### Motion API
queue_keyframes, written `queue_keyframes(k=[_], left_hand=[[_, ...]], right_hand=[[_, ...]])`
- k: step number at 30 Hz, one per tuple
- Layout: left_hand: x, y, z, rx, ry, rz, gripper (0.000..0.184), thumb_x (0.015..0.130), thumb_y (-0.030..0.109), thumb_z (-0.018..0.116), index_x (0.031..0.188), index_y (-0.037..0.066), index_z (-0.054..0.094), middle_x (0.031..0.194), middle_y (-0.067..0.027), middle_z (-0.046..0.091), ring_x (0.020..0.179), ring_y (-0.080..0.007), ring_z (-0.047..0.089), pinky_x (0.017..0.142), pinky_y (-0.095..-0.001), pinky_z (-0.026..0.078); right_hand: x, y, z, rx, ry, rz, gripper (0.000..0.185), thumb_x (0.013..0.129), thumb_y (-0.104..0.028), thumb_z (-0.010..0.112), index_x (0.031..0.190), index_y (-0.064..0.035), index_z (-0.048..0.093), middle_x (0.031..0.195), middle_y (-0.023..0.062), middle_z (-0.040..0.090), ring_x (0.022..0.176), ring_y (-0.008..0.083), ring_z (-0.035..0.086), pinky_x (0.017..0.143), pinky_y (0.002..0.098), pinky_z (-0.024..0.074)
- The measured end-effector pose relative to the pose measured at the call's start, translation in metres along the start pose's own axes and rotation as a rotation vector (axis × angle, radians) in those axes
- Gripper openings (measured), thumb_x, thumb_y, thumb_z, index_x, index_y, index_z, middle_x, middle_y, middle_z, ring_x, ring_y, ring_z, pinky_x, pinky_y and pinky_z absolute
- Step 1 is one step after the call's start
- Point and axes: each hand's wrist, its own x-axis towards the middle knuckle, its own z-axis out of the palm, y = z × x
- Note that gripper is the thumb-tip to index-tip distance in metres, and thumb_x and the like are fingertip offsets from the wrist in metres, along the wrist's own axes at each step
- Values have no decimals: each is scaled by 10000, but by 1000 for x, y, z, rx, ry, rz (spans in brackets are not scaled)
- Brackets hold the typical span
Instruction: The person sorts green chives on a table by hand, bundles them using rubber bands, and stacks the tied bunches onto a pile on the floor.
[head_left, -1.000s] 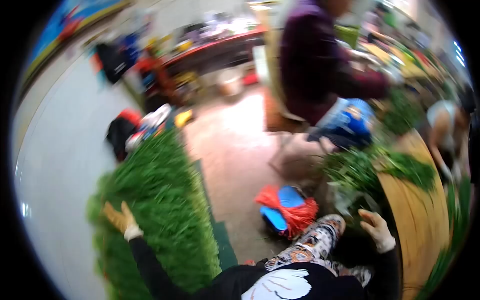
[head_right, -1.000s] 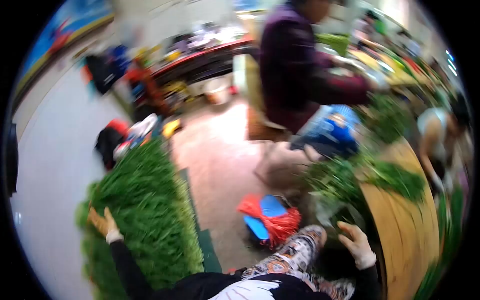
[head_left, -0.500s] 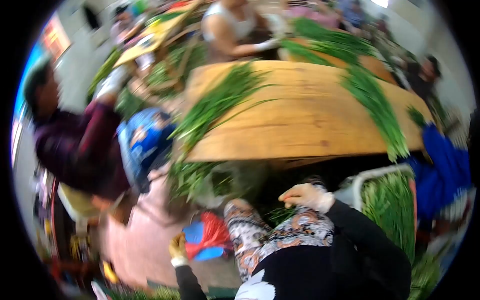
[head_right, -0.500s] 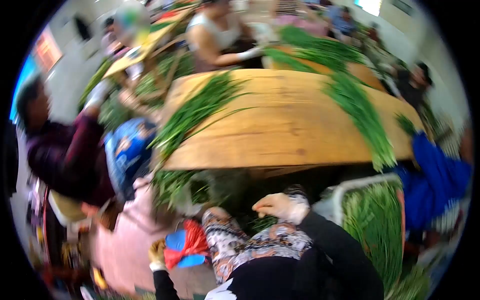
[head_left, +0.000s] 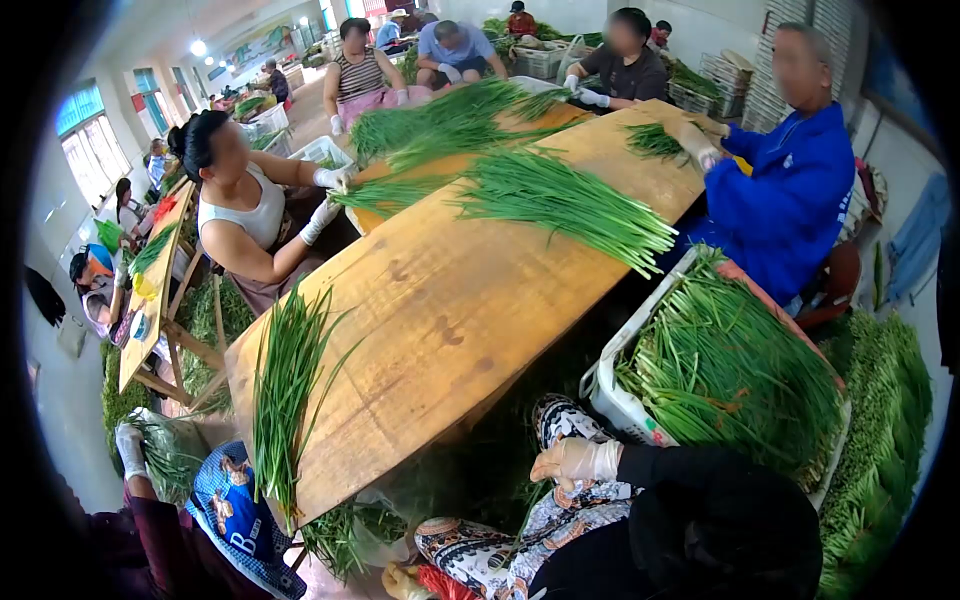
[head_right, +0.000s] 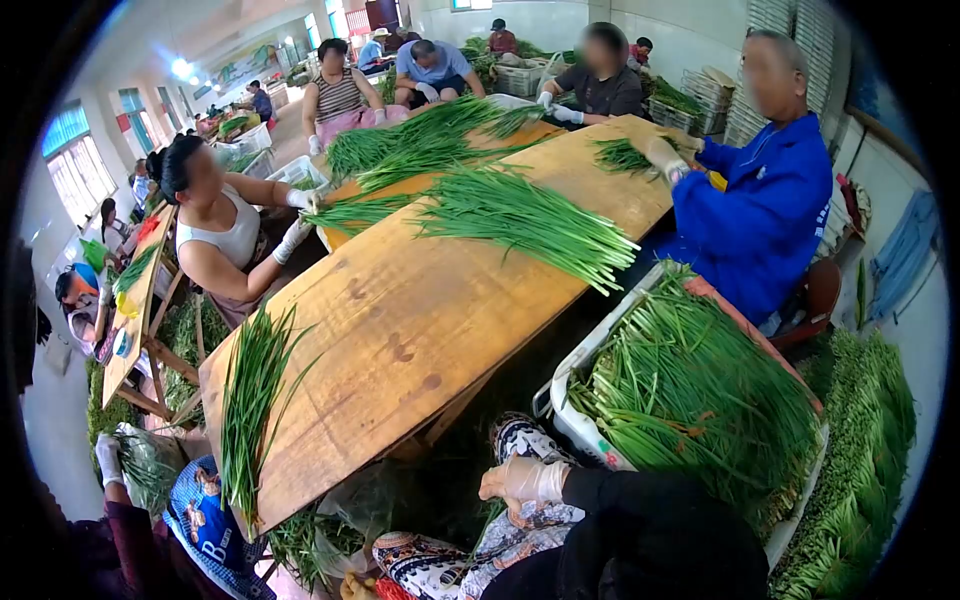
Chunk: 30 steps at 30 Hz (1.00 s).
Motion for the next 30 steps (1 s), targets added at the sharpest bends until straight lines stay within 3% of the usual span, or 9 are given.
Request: queue_keyframes(k=[2,5,7,9,15,17,20,23,30], left_hand=[[12,-28,-32,28,66,99,311,826,108,539,1081,-58,474,963,-199,561,793,-277,538,651,-352,478],[-31,3,-43,514,125,57,409,825,113,550,1174,-26,388,1127,-213,511,945,-341,531,822,-394,457],[-39,2,-39,518,118,31,386,821,124,554,1144,-21,400,1087,-204,512,907,-330,528,789,-387,451],[-43,-5,-35,448,81,31,364,817,134,558,1115,-15,412,1046,-196,513,869,-320,525,757,-380,446],[-51,-16,-9,395,-28,39,302,805,166,570,1027,1,448,925,-170,514,754,-289,516,659,-359,431],[-54,-18,0,379,-55,33,283,801,177,574,997,7,460,884,-162,515,716,-279,514,627,-352,426],[-61,-25,7,364,-86,26,259,795,193,580,953,15,478,823,-149,516,658,-263,509,578,-341,418],[-64,-29,14,342,-109,15,239,789,209,586,909,23,496,763,-136,517,601,-248,505,529,-331,410],[-68,-60,-14,280,-87,-48,216,776,246,600,806,42,538,621,-107,519,467,-212,495,416,-306,392]], right_hand=[[1,-5,0,-169,0,-231,320,870,-331,423,1030,-91,560,634,49,605,499,121,568,548,245,442],[10,-5,4,52,-131,-61,302,867,-301,442,1075,-98,523,632,60,610,521,152,589,481,284,458],[13,3,9,330,-253,-64,314,887,-258,414,1093,-42,512,923,80,610,496,153,571,446,284,456],[15,7,14,190,-122,-408,305,898,-235,406,1086,-18,509,885,71,614,490,149,572,394,271,438],[-27,-8,-23,127,-124,-126,341,906,-341,384,1091,-100,537,631,33,606,455,97,557,408,231,422],[-31,-3,-28,-155,61,-385,339,910,-339,366,1104,-118,535,569,9,590,449,84,551,396,233,413],[-43,-4,-40,15,-140,-88,355,911,-348,351,1109,-118,535,584,7,596,442,82,546,394,224,410],[-47,-13,-45,-139,-153,-182,329,877,-369,388,1051,-142,549,776,74,626,585,207,594,534,319,442],[-47,-29,-45,-152,-184,-164,320,874,-330,438,1064,-103,558,865,80,628,770,212,609,668,287,462]])
